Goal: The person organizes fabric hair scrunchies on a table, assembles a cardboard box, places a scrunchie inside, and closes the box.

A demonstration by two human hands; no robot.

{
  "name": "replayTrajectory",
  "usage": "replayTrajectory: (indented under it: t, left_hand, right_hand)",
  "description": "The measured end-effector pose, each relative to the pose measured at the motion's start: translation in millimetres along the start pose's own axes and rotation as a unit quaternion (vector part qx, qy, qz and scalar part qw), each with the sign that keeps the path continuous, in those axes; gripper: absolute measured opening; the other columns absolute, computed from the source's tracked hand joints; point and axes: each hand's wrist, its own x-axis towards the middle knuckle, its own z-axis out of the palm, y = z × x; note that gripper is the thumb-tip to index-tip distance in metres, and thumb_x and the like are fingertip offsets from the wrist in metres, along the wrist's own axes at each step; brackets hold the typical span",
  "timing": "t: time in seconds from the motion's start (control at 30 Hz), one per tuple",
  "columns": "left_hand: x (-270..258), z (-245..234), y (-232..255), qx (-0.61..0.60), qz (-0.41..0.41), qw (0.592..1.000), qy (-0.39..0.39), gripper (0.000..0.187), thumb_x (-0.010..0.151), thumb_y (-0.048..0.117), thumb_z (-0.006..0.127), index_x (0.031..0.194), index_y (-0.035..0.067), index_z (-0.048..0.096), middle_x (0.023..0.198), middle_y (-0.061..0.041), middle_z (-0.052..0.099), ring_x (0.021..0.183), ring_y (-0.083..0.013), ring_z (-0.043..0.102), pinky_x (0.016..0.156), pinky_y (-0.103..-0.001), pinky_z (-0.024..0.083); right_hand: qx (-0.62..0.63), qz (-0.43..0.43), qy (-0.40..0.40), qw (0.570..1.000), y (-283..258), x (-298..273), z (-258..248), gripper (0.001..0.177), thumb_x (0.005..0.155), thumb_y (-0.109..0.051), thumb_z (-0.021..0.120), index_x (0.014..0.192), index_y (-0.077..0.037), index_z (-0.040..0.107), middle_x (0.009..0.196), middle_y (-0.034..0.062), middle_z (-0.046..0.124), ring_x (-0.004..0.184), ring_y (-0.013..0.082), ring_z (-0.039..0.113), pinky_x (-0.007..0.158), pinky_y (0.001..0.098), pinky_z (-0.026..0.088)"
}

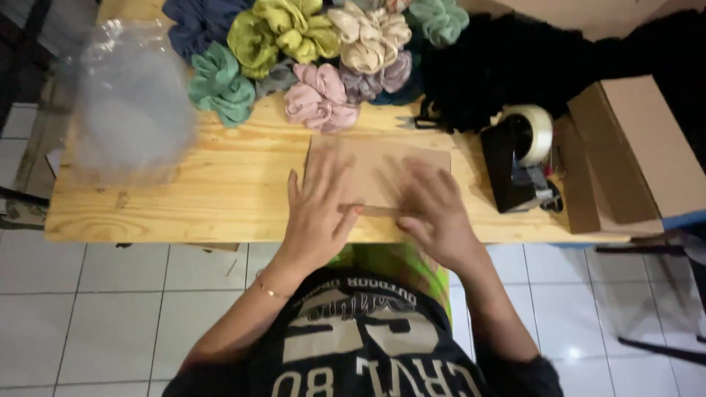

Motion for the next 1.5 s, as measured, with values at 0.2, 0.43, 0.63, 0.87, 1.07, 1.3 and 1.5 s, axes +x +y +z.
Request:
replayTrajectory:
  t: [0.2, 0.43, 0.63, 0.87, 1.07, 1.3, 1.5]
  left_hand:
    - [0.4, 18.2, -61.1, -0.301, -0.151, 0.913, 0.231, 0.08, 0.103, 0.033, 0.06, 0.161, 0.001, 0.015, 0.167, -0.024, 0.011, 0.155, -0.0363, 0.01, 0.125, -0.058, 0.01]
    - [-2.3, 19.5, -45.1, -0.5, -0.198, 0.837, 0.102, 0.084, 0.092, 0.015, 0.067, 0.161, 0.006, 0.021, 0.162, -0.024, 0.03, 0.146, -0.0335, 0.035, 0.118, -0.05, 0.032]
    - [-4.9, 29.8, -52.7, -0.555, -0.213, 0.791, 0.145, 0.075, 0.091, 0.01, 0.062, 0.159, 0.008, 0.031, 0.156, -0.018, 0.043, 0.137, -0.0216, 0.047, 0.116, -0.04, 0.04]
    - [-0.5, 15.4, -46.3, -0.512, -0.2, 0.829, 0.1, 0.075, 0.091, 0.019, 0.055, 0.159, 0.005, 0.026, 0.163, -0.021, 0.03, 0.147, -0.0307, 0.032, 0.122, -0.046, 0.026]
    - [-1.6, 26.7, -63.1, -0.698, -0.233, 0.647, 0.2, 0.071, 0.094, 0.029, 0.042, 0.156, -0.003, 0.025, 0.159, -0.018, 0.035, 0.145, -0.0285, 0.035, 0.12, -0.044, 0.03]
    - [5.4, 23.2, -62.3, -0.658, -0.29, 0.673, 0.173, 0.057, 0.094, 0.014, 0.047, 0.145, -0.008, 0.037, 0.143, -0.027, 0.049, 0.136, -0.0328, 0.048, 0.115, -0.038, 0.041]
    - [6.8, 25.0, -58.0, -0.59, -0.298, 0.729, 0.178, 0.052, 0.093, 0.007, 0.046, 0.143, -0.008, 0.039, 0.141, -0.031, 0.049, 0.137, -0.0341, 0.048, 0.113, -0.04, 0.042]
  right_hand:
    - [0.31, 0.165, 0.202, 0.914, 49.9, -18.0, 18.8, 0.062, 0.114, -0.041, 0.029, 0.165, -0.008, 0.022, 0.17, 0.0156, 0.02, 0.155, 0.0355, 0.023, 0.124, 0.0547, 0.028]
    - [0.379, 0.129, 0.058, 0.914, 30.0, -2.3, 29.5, 0.074, 0.108, -0.044, 0.029, 0.165, -0.003, 0.006, 0.172, 0.0224, 0.005, 0.157, 0.0388, 0.001, 0.127, 0.0524, 0.0]
    - [0.41, 0.118, -0.02, 0.904, 59.3, -12.8, 5.6, 0.137, 0.05, -0.018, 0.1, 0.163, -0.008, 0.023, 0.168, 0.0229, 0.021, 0.155, 0.0409, 0.019, 0.124, 0.0585, 0.015]
    - [0.334, 0.121, 0.045, 0.933, 47.0, -6.8, 11.3, 0.108, 0.046, -0.025, 0.106, 0.142, -0.007, 0.06, 0.151, 0.0238, 0.044, 0.146, 0.0406, 0.042, 0.124, 0.05, 0.028]
    - [0.289, 0.117, 0.068, 0.948, 41.9, -6.6, -21.4, 0.085, 0.067, -0.043, 0.09, 0.141, -0.017, 0.056, 0.149, 0.0183, 0.044, 0.148, 0.04, 0.04, 0.115, 0.0502, 0.035]
    - [0.077, 0.159, 0.384, 0.906, 95.8, -69.5, -139.2, 0.089, 0.084, -0.054, 0.063, 0.151, 0.0, 0.042, 0.151, 0.017, 0.044, 0.147, 0.034, 0.042, 0.128, 0.0497, 0.034]
    - [-0.107, 0.199, 0.387, 0.894, 143.7, -64.8, -198.8, 0.071, 0.077, -0.007, 0.071, 0.143, 0.006, 0.049, 0.141, 0.023, 0.045, 0.13, 0.0407, 0.045, 0.105, 0.0488, 0.039]
